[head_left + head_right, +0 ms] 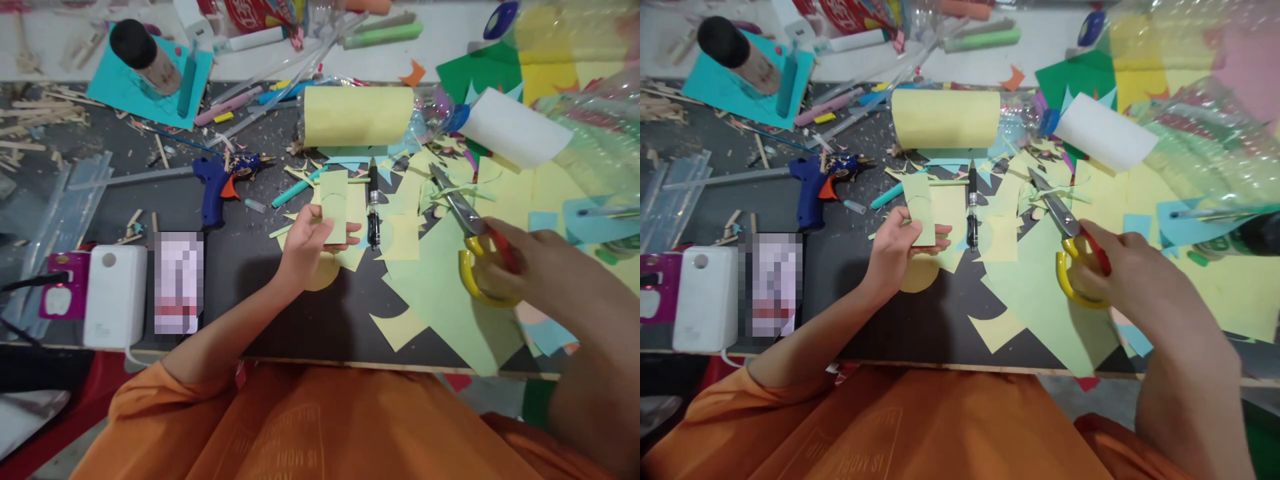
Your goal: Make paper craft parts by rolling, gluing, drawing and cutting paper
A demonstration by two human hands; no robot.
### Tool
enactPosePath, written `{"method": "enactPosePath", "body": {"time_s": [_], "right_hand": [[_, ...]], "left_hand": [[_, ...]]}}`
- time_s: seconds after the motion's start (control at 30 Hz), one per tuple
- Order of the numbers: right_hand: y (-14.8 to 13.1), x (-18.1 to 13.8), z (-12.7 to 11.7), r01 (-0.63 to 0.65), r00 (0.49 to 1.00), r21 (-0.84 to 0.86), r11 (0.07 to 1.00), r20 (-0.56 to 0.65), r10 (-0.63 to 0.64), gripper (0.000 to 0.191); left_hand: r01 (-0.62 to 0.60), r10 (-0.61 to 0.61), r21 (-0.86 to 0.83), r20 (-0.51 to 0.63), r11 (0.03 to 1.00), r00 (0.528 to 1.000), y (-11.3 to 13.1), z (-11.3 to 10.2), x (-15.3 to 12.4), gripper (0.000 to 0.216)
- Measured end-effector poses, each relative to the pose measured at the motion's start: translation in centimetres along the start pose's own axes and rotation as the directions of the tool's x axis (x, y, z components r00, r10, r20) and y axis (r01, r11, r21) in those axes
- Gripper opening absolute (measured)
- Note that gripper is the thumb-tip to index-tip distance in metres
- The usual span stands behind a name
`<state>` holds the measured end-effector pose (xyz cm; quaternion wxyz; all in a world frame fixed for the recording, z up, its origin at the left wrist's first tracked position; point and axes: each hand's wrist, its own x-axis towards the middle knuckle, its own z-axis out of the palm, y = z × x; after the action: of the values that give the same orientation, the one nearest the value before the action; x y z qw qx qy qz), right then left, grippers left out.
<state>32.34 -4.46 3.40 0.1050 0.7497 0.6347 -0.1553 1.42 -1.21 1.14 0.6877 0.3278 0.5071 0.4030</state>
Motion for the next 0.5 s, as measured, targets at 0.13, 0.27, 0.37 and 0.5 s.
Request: {"method": "enactPosePath", "body": {"time_s": [0.13,0.27,0.37,0.5], "right_hand": [[-1.5,0.2,-1.0,-0.061,0.998,-0.014,0.998,0.026,0.062,0.066],[-1.2,0.3,-1.5,-0.074,0.997,0.105,0.992,0.003,0.074,0.051],[0.7,0.4,-2.2,-0.164,0.986,0.365,0.916,0.062,0.152,0.05],[3.1,-0.3,-2.7,-0.271,0.954,0.743,0.612,0.292,0.069,0.057]], "left_hand": [[0.006,-0.005,-0.037,0.012,0.999,1.0,0.3,-0.2,0.0,0.035],[-0.014,0.014,-0.024,0.01,1.0,1.0,0.3,-0.3,-0.1,0.031],[-0.048,0.048,0.025,0.0,0.999,0.999,0.0,-0.4,-0.2,0.031],[-0.079,0.08,0.054,-0.002,0.995,0.997,-0.3,-0.5,-0.2,0.033]]}}
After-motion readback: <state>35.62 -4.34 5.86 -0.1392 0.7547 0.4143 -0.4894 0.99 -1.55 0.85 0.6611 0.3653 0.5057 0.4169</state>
